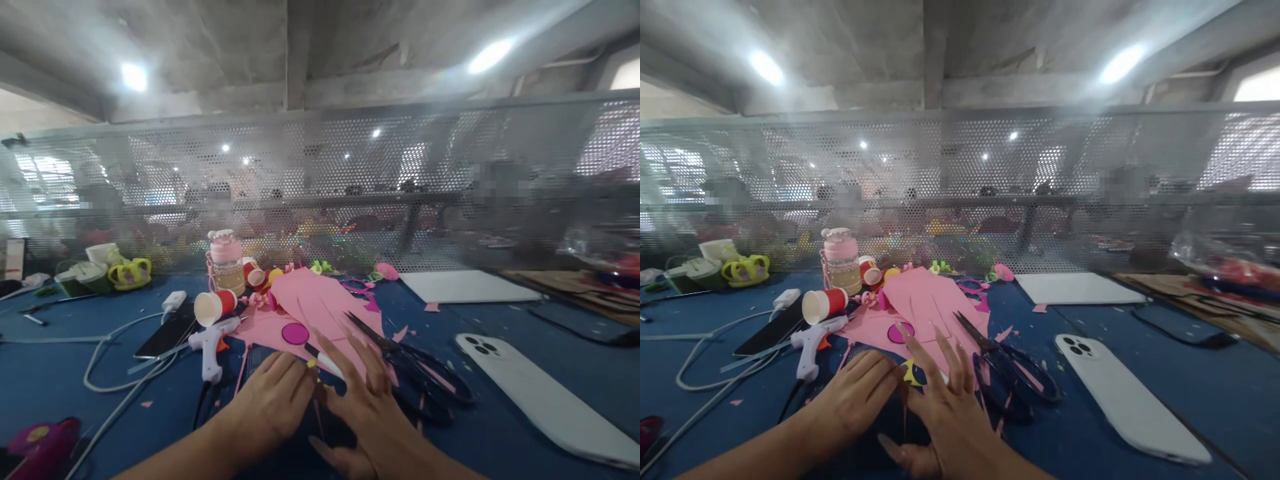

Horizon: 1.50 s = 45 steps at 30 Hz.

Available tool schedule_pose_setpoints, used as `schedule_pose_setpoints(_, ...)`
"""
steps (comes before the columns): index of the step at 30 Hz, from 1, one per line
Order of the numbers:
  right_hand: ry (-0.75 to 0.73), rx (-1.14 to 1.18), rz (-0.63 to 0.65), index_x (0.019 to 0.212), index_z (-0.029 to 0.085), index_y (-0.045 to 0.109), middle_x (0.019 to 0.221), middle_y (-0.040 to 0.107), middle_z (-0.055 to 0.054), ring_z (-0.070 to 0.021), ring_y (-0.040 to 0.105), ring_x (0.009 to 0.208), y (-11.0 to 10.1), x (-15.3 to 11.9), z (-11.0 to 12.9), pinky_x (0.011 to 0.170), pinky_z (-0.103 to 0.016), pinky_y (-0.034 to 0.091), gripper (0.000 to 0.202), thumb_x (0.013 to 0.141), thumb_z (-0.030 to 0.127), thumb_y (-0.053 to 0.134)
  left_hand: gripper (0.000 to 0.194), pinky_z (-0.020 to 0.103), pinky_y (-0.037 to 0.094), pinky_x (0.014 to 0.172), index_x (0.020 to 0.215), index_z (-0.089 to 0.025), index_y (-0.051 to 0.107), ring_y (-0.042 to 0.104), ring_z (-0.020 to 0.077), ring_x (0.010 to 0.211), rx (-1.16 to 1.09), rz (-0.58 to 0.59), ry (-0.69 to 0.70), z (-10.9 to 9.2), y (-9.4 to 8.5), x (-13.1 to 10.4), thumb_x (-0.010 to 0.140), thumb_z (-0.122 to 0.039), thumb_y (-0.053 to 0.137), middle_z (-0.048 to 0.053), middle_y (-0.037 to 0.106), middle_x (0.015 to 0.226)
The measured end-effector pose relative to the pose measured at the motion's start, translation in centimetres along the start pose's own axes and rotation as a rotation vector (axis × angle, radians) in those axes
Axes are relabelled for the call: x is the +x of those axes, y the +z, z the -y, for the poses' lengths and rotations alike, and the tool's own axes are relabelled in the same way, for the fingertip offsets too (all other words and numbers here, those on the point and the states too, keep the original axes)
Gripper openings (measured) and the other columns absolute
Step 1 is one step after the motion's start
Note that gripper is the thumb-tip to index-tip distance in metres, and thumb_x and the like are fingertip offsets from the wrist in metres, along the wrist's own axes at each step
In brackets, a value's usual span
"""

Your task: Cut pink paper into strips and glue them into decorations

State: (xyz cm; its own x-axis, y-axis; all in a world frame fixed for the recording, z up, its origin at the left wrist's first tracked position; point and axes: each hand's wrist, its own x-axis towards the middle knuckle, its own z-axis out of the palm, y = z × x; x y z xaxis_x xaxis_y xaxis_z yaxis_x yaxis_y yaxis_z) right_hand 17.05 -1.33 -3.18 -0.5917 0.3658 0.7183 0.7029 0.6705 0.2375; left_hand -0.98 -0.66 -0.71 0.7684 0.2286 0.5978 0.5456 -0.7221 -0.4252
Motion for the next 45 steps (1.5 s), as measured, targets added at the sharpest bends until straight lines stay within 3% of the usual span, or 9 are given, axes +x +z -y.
schedule_pose_setpoints(7, -0.024, -0.023, -0.027, 0.130, 0.029, 0.041, 0.137, 0.027, -0.011, -0.0380, 0.012, 0.126, 0.3, -0.1, 0.0, 0.089, -0.048, 0.030, 0.075, 0.068, 0.071, 0.044, 0.011, 0.031, 0.045, 0.063, 0.083, -0.013, 0.050, 0.055, 0.0183, 0.069, 0.146, 0.145, -0.049, -0.7, 0.1, 0.2, 0.083, -0.007, 0.040, 0.005, 0.060, 0.074)
schedule_pose_setpoints(11, -0.061, -0.039, -0.017, 0.129, 0.029, 0.043, 0.137, 0.029, -0.012, -0.0383, 0.018, 0.124, 0.3, 0.0, 0.0, 0.091, -0.049, 0.027, 0.078, 0.066, 0.074, 0.043, 0.009, 0.028, 0.042, 0.053, 0.079, -0.015, 0.047, 0.056, 0.0178, 0.063, 0.240, 0.226, -0.129, -1.5, -0.2, 0.4, 0.078, -0.006, 0.044, 0.005, 0.060, 0.073)
schedule_pose_setpoints(15, -0.115, -0.092, -0.039, 0.126, 0.028, 0.048, 0.135, 0.034, -0.010, -0.0379, 0.017, 0.125, 0.2, 0.1, -0.1, 0.097, -0.051, 0.018, 0.079, 0.065, 0.077, 0.040, 0.012, 0.028, 0.041, 0.047, 0.082, -0.013, 0.049, 0.055, 0.0178, 0.056, 0.285, 0.252, -0.111, -1.8, -0.3, 0.4, 0.073, -0.005, 0.047, 0.004, 0.059, 0.066)
schedule_pose_setpoints(20, -0.169, -0.111, -0.055, 0.120, 0.031, 0.053, 0.137, 0.037, -0.002, -0.0344, 0.012, 0.130, -0.2, 0.1, -0.3, 0.105, -0.046, 0.000, 0.072, 0.067, 0.077, 0.036, 0.010, 0.027, 0.042, 0.043, 0.083, -0.010, 0.054, 0.056, 0.0173, 0.052, 0.223, 0.440, -0.072, -1.6, -0.4, 0.3, 0.073, -0.009, 0.053, 0.006, 0.061, 0.065)
schedule_pose_setpoints(26, -0.202, -0.149, -0.103, 0.114, 0.035, 0.058, 0.140, 0.035, 0.006, -0.0343, 0.009, 0.131, -0.7, 0.5, -0.3, 0.106, -0.046, 0.002, 0.063, 0.069, 0.074, 0.038, 0.005, 0.025, 0.043, 0.043, 0.079, -0.010, 0.058, 0.059, 0.0172, 0.052, 0.127, 0.571, -0.018, -1.5, -0.7, 0.3, 0.074, -0.010, 0.056, 0.007, 0.063, 0.064)
schedule_pose_setpoints(30, -0.231, -0.159, -0.072, 0.108, 0.034, 0.061, 0.139, 0.038, 0.008, -0.0350, 0.004, 0.132, -1.0, 0.7, -0.1, 0.106, -0.048, -0.003, 0.055, 0.071, 0.069, 0.040, 0.006, 0.027, 0.045, 0.043, 0.073, -0.010, 0.060, 0.062, 0.0196, 0.054, 0.058, 0.660, -0.034, -1.5, -1.1, 0.7, 0.073, -0.008, 0.055, 0.009, 0.064, 0.065)
schedule_pose_setpoints(34, -0.213, -0.157, -0.079, 0.108, 0.033, 0.062, 0.138, 0.040, 0.009, -0.0370, 0.000, 0.132, -1.2, 0.7, 0.1, 0.106, -0.050, -0.004, 0.051, 0.070, 0.063, 0.047, 0.012, 0.030, 0.048, 0.046, 0.072, -0.011, 0.063, 0.065, 0.0230, 0.056, -0.004, 0.742, -0.095, -1.5, -1.4, 1.3, 0.071, -0.004, 0.053, 0.010, 0.067, 0.067)
schedule_pose_setpoints(39, -0.218, -0.136, -0.092, 0.106, 0.033, 0.063, 0.141, 0.034, 0.013, -0.0368, -0.001, 0.133, -1.3, 0.6, 0.1, 0.106, -0.049, -0.006, 0.052, 0.072, 0.066, 0.042, 0.017, 0.034, 0.051, 0.051, 0.076, -0.012, 0.066, 0.067, 0.0262, 0.062, -0.088, 0.849, -0.228, -1.8, -2.2, 2.0, 0.070, -0.003, 0.052, 0.012, 0.070, 0.071)
schedule_pose_setpoints(45, -0.252, -0.155, -0.091, 0.110, 0.034, 0.061, 0.141, 0.036, 0.011, -0.0369, 0.003, 0.133, -1.1, 0.5, 0.0, 0.105, -0.052, -0.002, 0.053, 0.072, 0.066, 0.043, 0.019, 0.039, 0.052, 0.055, 0.080, -0.011, 0.067, 0.068, 0.0292, 0.071, -0.145, 0.891, -0.303, -2.0, -2.6, 2.4, 0.071, -0.004, 0.052, 0.015, 0.071, 0.078)
